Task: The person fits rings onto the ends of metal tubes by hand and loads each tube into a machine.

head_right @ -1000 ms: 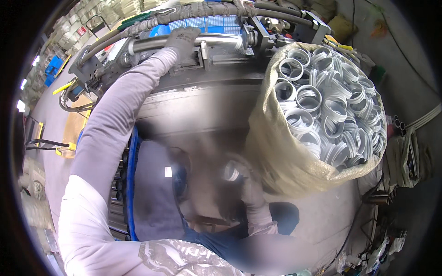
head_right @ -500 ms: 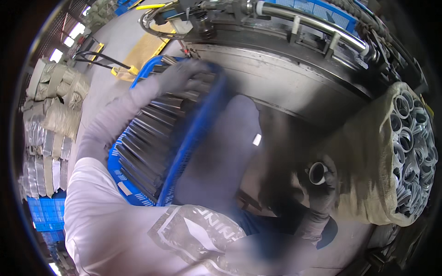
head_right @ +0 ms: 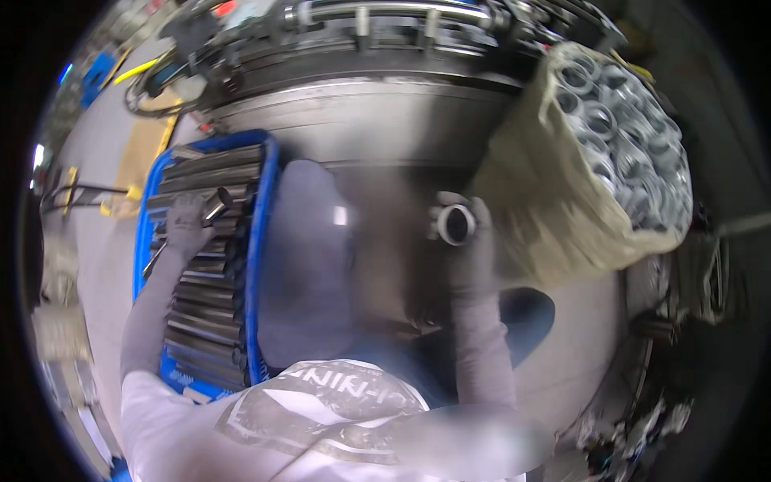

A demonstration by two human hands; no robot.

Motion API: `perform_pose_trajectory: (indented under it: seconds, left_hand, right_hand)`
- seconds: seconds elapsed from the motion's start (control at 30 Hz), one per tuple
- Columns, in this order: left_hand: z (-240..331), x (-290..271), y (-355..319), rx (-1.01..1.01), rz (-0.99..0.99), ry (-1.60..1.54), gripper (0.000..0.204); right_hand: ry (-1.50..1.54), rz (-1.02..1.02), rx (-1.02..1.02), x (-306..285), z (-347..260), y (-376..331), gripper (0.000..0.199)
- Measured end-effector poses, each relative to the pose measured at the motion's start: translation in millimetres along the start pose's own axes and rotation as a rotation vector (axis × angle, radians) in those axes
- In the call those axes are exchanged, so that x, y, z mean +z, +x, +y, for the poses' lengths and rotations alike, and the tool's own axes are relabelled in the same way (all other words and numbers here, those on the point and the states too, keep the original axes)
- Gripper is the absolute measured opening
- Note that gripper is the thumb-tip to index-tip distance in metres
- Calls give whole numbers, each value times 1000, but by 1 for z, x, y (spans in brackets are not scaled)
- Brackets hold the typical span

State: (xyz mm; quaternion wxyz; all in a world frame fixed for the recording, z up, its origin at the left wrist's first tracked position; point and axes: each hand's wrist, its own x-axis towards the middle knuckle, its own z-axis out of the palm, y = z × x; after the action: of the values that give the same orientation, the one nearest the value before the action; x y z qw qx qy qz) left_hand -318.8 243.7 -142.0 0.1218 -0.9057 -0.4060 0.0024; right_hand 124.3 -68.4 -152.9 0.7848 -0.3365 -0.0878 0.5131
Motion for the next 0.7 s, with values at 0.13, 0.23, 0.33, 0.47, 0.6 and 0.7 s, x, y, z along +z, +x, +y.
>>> perform_pose_trajectory:
  seconds: [0.13, 0.23, 0.33, 0.47, 0.6, 0.7]
  left_hand:
    - [119, -116, 32, 382, 267, -338, 41]
    - [207, -143, 33, 556, 181, -444, 37]
    - [255, -142, 41, 587, 123, -467, 36]
    - [280, -112, 50, 561, 56, -407, 37]
    - [294, -93, 57, 668, 143, -401, 38]
    - [291, -96, 56, 695, 150, -382, 37]
  right_hand:
    - [16, 98, -45, -10, 29, 8, 46]
    - [-327, 166, -196, 32, 32, -5, 43]
    - [-939, 128, -565, 30, 38, -7, 50]
    - [-648, 148, -451, 43, 44, -17, 57]
    - [-1169, 262, -751, 22, 50, -13, 31]
    - [-1394, 278, -888, 37, 59, -9, 22]
